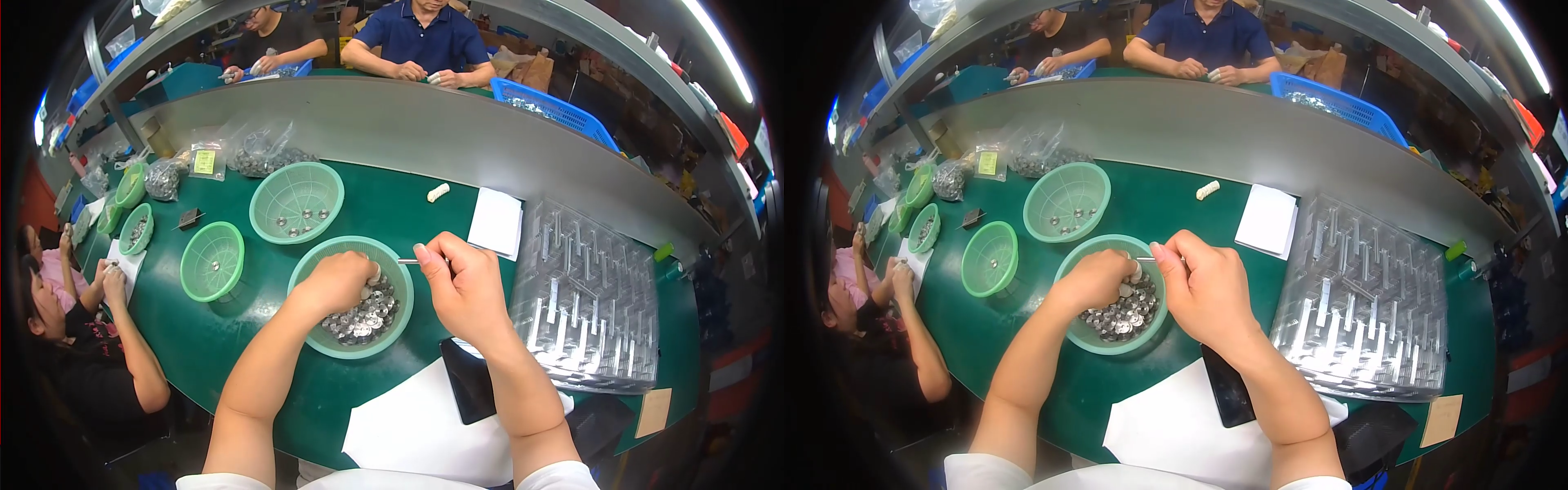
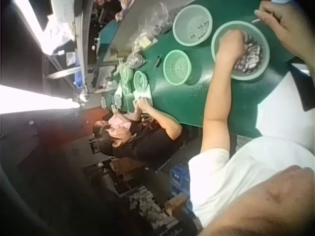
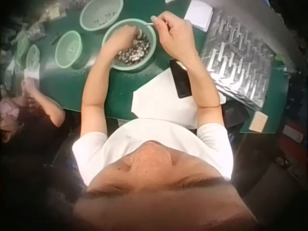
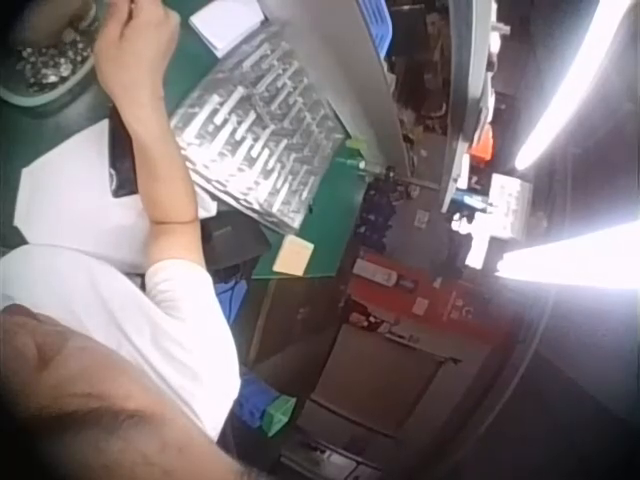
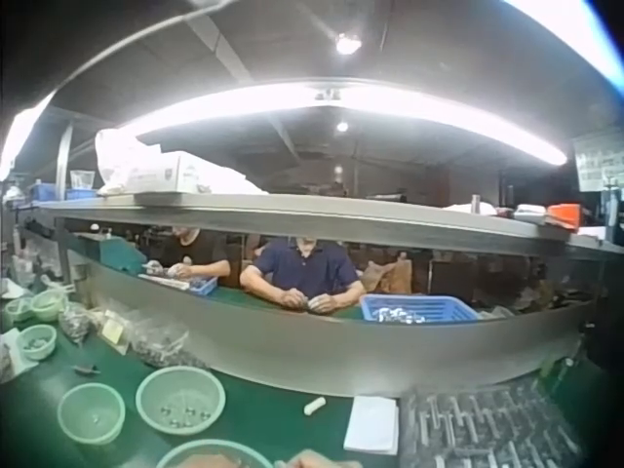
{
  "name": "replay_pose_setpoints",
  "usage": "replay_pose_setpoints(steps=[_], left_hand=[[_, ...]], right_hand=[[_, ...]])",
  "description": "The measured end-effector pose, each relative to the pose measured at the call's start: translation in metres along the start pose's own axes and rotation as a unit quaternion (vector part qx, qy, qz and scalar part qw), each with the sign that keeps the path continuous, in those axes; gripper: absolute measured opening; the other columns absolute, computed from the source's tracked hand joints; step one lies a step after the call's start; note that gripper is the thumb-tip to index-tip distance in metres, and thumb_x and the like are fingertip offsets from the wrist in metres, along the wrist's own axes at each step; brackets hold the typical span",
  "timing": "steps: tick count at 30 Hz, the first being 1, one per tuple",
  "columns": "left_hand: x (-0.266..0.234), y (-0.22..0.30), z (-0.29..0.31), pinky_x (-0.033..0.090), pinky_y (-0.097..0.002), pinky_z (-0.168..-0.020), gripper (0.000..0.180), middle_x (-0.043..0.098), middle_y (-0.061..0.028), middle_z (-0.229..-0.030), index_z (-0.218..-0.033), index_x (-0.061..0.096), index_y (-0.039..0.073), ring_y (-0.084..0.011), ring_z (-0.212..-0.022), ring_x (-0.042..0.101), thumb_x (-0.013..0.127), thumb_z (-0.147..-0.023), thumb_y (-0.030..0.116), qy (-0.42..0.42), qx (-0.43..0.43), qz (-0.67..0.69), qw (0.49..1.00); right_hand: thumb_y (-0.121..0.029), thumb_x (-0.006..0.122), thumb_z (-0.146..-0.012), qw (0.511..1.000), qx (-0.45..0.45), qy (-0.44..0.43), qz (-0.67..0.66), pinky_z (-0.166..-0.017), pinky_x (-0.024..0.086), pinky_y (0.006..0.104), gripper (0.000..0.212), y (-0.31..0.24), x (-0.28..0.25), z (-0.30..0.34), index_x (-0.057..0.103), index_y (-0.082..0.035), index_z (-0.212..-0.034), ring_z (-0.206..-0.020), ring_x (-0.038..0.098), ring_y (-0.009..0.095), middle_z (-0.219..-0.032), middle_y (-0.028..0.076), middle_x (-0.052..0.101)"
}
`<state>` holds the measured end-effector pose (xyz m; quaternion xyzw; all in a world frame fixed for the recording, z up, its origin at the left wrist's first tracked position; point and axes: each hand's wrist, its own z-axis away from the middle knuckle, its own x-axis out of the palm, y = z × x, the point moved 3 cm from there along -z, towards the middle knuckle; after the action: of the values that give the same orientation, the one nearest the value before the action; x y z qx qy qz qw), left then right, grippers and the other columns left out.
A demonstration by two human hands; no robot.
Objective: Assemble small metal components from a bowl onto a cylindrical base at a workstation.
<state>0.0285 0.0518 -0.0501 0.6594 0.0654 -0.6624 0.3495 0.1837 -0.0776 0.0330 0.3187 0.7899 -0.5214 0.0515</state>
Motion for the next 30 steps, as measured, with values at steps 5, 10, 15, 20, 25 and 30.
replay_pose_setpoints(steps=[5, 10, 15, 20, 25, 30], left_hand=[[-0.011, 0.001, 0.000, 0.053, -0.0421, -0.072, 0.020, 0.071, -0.0156, -0.092, -0.093, 0.066, 0.001, -0.0329, -0.084, 0.070, 0.074, -0.075, -0.004, -0.016, -0.007, -0.019, 1.000], [-0.034, 0.007, 0.004, 0.054, -0.0337, -0.071, 0.017, 0.071, -0.0124, -0.084, -0.095, 0.064, -0.002, -0.0209, -0.078, 0.070, 0.071, -0.081, -0.008, 0.064, 0.017, 0.230, 0.971], [-0.050, 0.027, 0.016, 0.058, -0.0296, -0.074, 0.020, 0.072, -0.0089, -0.090, -0.109, 0.068, -0.003, -0.0153, -0.084, 0.070, 0.070, -0.090, -0.005, 0.126, 0.108, 0.526, 0.834], [-0.055, 0.040, 0.027, 0.060, -0.0296, -0.074, 0.018, 0.074, -0.0095, -0.094, -0.108, 0.072, -0.003, -0.0152, -0.084, 0.071, 0.069, -0.090, -0.007, 0.170, 0.153, 0.578, 0.783], [-0.051, 0.043, 0.027, 0.060, -0.0285, -0.072, 0.015, 0.074, -0.0112, -0.093, -0.103, 0.073, -0.003, -0.0159, -0.082, 0.071, 0.069, -0.089, -0.008, 0.134, 0.162, 0.613, 0.761], [-0.046, 0.040, 0.025, 0.060, -0.0294, -0.069, 0.015, 0.072, -0.0127, -0.092, -0.103, 0.072, -0.002, -0.0184, -0.079, 0.070, 0.069, -0.089, -0.007, 0.054, 0.186, 0.685, 0.703]], right_hand=[[-0.015, 0.063, -0.102, 1.000, 0.001, 0.000, 0.004, -0.048, 0.031, 0.0265, 0.027, 0.001, -0.001, 0.000, 0.058, 0.000, -0.080, -0.052, 0.036, 0.007, -0.055, 0.001, 0.046], [-0.017, 0.063, -0.103, 1.000, 0.004, 0.006, -0.003, -0.048, 0.031, 0.0269, 0.027, 0.001, -0.002, 0.000, 0.059, 0.000, -0.082, -0.053, 0.036, 0.007, -0.056, 0.000, 0.046], [-0.018, 0.063, -0.103, 0.999, 0.029, 0.008, -0.020, -0.048, 0.030, 0.0272, 0.029, 0.002, -0.005, -0.001, 0.059, 0.000, -0.082, -0.054, 0.035, 0.007, -0.057, -0.001, 0.046], [-0.021, 0.061, -0.104, 0.998, 0.040, -0.007, -0.039, -0.050, 0.030, 0.0265, 0.031, 0.001, -0.004, 0.000, 0.059, -0.001, -0.081, -0.056, 0.035, 0.006, -0.059, -0.001, 0.046], [-0.026, 0.057, -0.107, 0.985, 0.051, -0.073, -0.147, -0.052, 0.030, 0.0245, 0.036, 0.009, 0.002, 0.001, 0.056, -0.003, -0.080, -0.059, 0.035, 0.005, -0.065, -0.004, 0.046], [-0.028, 0.055, -0.108, 0.955, 0.094, -0.127, -0.252, -0.052, 0.029, 0.0230, 0.035, 0.012, 0.010, 0.006, 0.055, -0.004, -0.082, -0.060, 0.035, 0.004, -0.066, -0.006, 0.044]])
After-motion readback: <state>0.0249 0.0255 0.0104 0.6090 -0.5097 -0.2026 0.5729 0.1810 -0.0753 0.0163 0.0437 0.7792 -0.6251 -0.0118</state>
